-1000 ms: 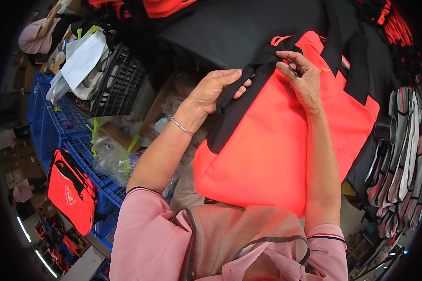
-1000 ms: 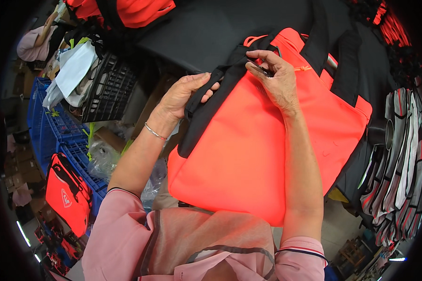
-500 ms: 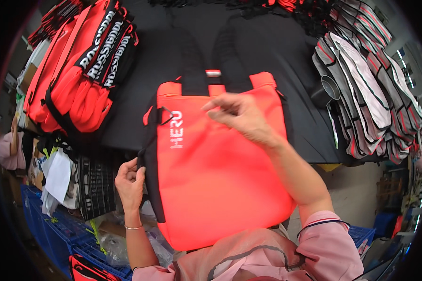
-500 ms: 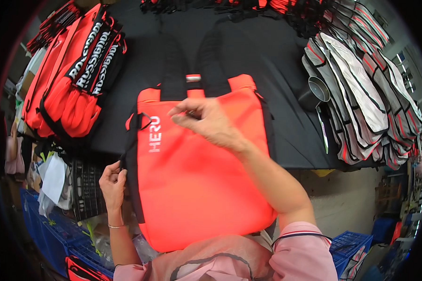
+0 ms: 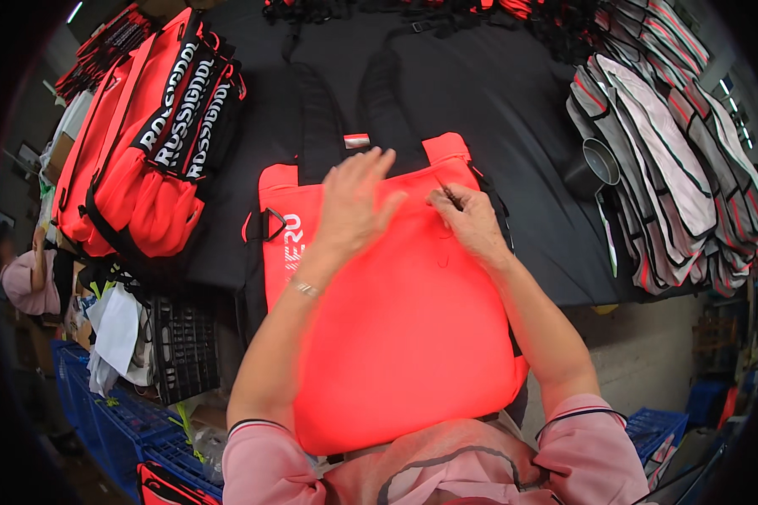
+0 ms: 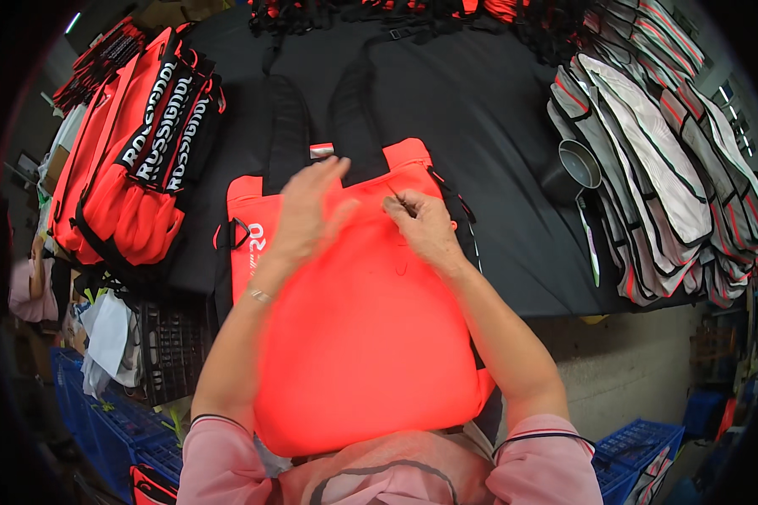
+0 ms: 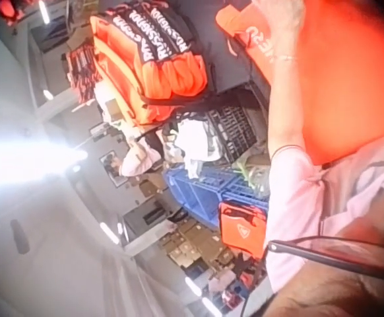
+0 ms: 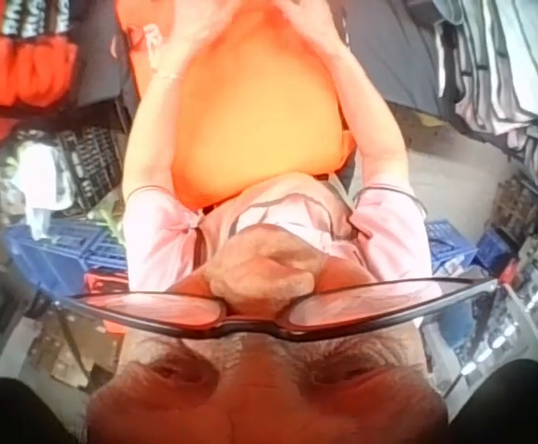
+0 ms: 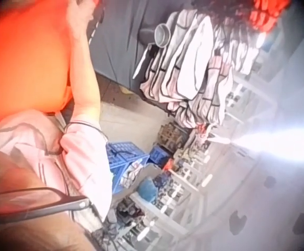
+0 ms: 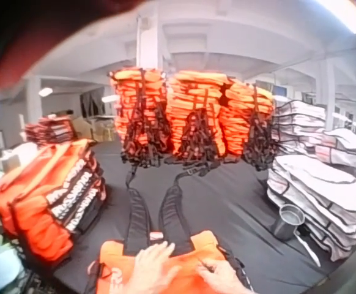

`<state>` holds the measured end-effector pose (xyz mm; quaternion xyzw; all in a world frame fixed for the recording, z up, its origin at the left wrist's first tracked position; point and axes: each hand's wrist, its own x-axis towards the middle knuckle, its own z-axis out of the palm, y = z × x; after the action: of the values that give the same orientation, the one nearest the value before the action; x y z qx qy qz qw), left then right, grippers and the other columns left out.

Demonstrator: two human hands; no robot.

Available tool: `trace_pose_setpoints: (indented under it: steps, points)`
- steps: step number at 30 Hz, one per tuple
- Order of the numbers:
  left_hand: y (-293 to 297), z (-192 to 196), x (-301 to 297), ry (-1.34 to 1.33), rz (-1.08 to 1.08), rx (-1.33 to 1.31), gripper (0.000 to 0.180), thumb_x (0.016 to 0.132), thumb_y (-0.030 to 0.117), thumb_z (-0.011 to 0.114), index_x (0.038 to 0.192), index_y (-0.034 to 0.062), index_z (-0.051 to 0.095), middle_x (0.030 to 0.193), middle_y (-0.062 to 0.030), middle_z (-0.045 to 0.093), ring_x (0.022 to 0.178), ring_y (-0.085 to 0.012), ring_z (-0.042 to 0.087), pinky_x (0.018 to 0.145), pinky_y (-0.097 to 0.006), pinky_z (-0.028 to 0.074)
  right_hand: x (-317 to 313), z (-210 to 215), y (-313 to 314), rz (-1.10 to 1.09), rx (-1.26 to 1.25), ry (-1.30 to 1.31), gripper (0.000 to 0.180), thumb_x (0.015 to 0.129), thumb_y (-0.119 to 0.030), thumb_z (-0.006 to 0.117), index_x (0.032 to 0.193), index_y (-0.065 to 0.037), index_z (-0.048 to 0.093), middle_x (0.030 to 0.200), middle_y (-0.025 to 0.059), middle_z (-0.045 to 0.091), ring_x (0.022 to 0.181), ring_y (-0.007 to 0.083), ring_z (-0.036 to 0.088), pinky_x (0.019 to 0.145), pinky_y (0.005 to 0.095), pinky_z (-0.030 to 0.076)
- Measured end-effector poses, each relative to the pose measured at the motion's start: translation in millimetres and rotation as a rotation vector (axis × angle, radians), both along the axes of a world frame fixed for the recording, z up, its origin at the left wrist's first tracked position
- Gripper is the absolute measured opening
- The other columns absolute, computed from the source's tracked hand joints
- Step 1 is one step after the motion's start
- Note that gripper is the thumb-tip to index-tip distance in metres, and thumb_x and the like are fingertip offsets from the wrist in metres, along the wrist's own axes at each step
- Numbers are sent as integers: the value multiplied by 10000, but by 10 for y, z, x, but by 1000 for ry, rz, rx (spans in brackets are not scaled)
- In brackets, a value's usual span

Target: The person is inspecting a neon orange backpack and trimming loose threads with a pair of scissors.

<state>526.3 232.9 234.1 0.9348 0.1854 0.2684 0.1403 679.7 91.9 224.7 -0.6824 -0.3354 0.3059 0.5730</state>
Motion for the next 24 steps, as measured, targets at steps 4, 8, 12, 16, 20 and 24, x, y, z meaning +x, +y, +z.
trace_pose_setpoints:
  steps: [4, 8, 12, 16, 20, 24]
  points:
    - [-368, -480, 263, 25, -21, 33, 564, 945, 379, 602, 1402, 66, 492, 1442, -161, 479, 1268, -343, 481, 1129, -492, 308, 315, 279, 98, -43, 61, -1, 272, 941, -233, 639, 836, 11, 696, 622, -34, 508, 606, 34, 458, 550, 237, 369]
    - [-570, -357, 217, -60, -84, 24, 423, 907, 252, 667, 1274, 49, 612, 1156, -94, 667, 1073, -272, 590, 1089, -463, 374, 727, 630, 679, -94, -123, -407, 348, 913, -306, 631, 938, 33, 705, 722, 116, 674, 686, 190, 644, 673, 327, 494]
    - [-569, -367, 235, -82, -72, 47, 383, 922, 213, 647, 1265, 45, 618, 1110, -104, 680, 970, -261, 626, 1047, -462, 422, 868, 168, 1375, -226, -343, -476, 538, 822, -311, 720, 1236, 21, 633, 1193, 237, 662, 1158, 364, 622, 1004, 392, 479]
    - [-436, -438, 251, -380, -4, -262, 346, 991, 172, 545, 1288, -2, 577, 981, -108, 665, 898, -260, 646, 993, -435, 477, 758, 265, 1330, -115, 44, -239, 511, 816, -263, 737, 1229, 23, 641, 1151, 206, 693, 1090, 259, 663, 957, 331, 488]
    - [-105, -338, 240, -892, 109, -1277, 473, 1058, 359, 442, 1340, -11, 527, 1135, -86, 657, 1012, -153, 642, 961, -329, 497, 191, 667, 781, 64, 289, -221, 426, 846, -108, 697, 1237, 46, 625, 828, 9, 637, 731, 55, 539, 685, 246, 464]
    - [182, 461, -142, -1022, -18, -1544, 606, 1017, 496, 476, 1367, 2, 489, 1317, -152, 576, 1171, -248, 593, 1040, -375, 458, -315, 711, 124, 394, 10, -412, 405, 865, -30, 696, 1265, -62, 639, 931, 90, 734, 699, 102, 657, 621, 266, 501]
